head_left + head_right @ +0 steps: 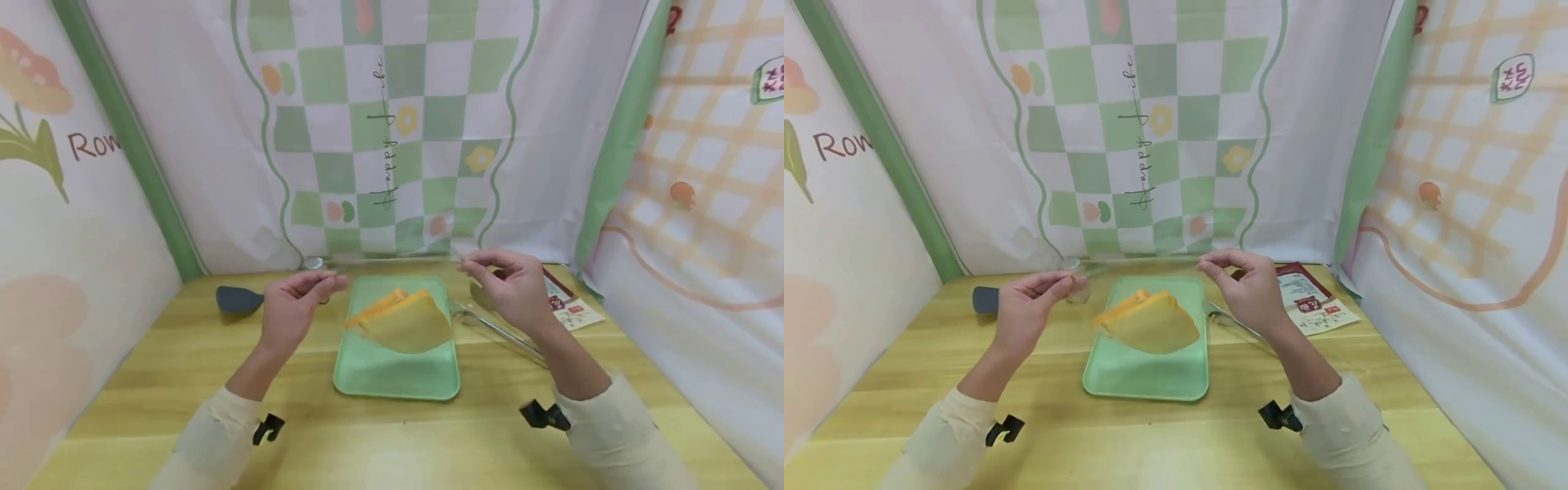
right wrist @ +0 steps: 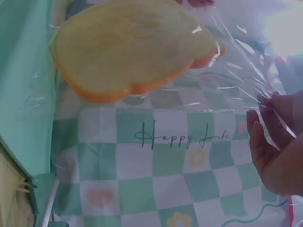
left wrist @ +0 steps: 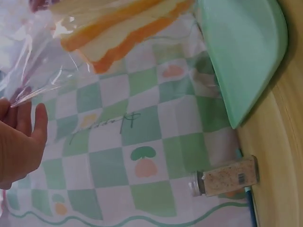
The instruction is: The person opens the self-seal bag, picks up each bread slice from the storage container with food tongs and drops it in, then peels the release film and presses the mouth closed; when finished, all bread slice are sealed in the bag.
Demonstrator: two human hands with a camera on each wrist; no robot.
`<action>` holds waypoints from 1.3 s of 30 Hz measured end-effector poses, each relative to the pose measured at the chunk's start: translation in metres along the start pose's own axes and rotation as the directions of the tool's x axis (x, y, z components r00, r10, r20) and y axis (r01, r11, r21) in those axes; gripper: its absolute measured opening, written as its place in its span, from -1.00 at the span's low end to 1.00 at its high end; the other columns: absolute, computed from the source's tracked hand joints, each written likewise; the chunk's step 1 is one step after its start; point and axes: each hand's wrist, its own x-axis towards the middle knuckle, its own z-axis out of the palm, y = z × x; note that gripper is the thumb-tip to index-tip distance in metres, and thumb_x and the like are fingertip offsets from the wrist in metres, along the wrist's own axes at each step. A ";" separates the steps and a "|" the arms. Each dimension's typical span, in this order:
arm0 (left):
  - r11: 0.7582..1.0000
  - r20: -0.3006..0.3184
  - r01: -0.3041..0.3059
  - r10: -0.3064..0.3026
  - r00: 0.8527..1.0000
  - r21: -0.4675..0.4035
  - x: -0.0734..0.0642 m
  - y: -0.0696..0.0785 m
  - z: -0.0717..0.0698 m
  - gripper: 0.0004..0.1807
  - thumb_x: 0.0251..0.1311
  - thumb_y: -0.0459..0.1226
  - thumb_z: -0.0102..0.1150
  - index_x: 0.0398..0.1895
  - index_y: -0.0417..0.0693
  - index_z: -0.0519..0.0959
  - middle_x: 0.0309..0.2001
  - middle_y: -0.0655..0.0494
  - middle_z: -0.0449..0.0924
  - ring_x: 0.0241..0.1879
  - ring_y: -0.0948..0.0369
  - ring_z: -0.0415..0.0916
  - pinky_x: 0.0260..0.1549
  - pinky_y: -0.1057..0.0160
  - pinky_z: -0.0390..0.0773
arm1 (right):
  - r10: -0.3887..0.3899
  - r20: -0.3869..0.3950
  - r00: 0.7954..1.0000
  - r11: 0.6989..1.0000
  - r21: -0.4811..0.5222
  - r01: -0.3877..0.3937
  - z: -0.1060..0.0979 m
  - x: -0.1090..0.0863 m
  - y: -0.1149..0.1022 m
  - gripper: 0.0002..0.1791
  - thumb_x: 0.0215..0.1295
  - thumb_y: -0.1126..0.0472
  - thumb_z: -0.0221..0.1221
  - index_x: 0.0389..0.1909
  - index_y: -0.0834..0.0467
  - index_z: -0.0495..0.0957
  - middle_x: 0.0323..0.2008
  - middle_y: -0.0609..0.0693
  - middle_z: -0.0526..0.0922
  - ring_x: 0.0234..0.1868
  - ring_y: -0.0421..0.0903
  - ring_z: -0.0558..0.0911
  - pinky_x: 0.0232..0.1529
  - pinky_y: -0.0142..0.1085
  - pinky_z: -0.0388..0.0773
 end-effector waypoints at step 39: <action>0.773 0.458 -0.589 0.623 0.634 -0.236 0.032 0.030 -0.007 -0.81 0.18 -0.60 0.08 -0.34 -0.34 0.69 -0.44 -0.11 0.72 -0.49 0.18 0.67 -0.63 0.38 0.56 | -0.285 0.264 0.921 0.857 0.501 0.122 -0.041 0.016 -0.008 -0.68 0.24 0.73 -0.13 -0.51 0.40 0.51 -0.35 0.03 0.73 -0.32 -0.11 0.72 -0.42 -0.38 0.64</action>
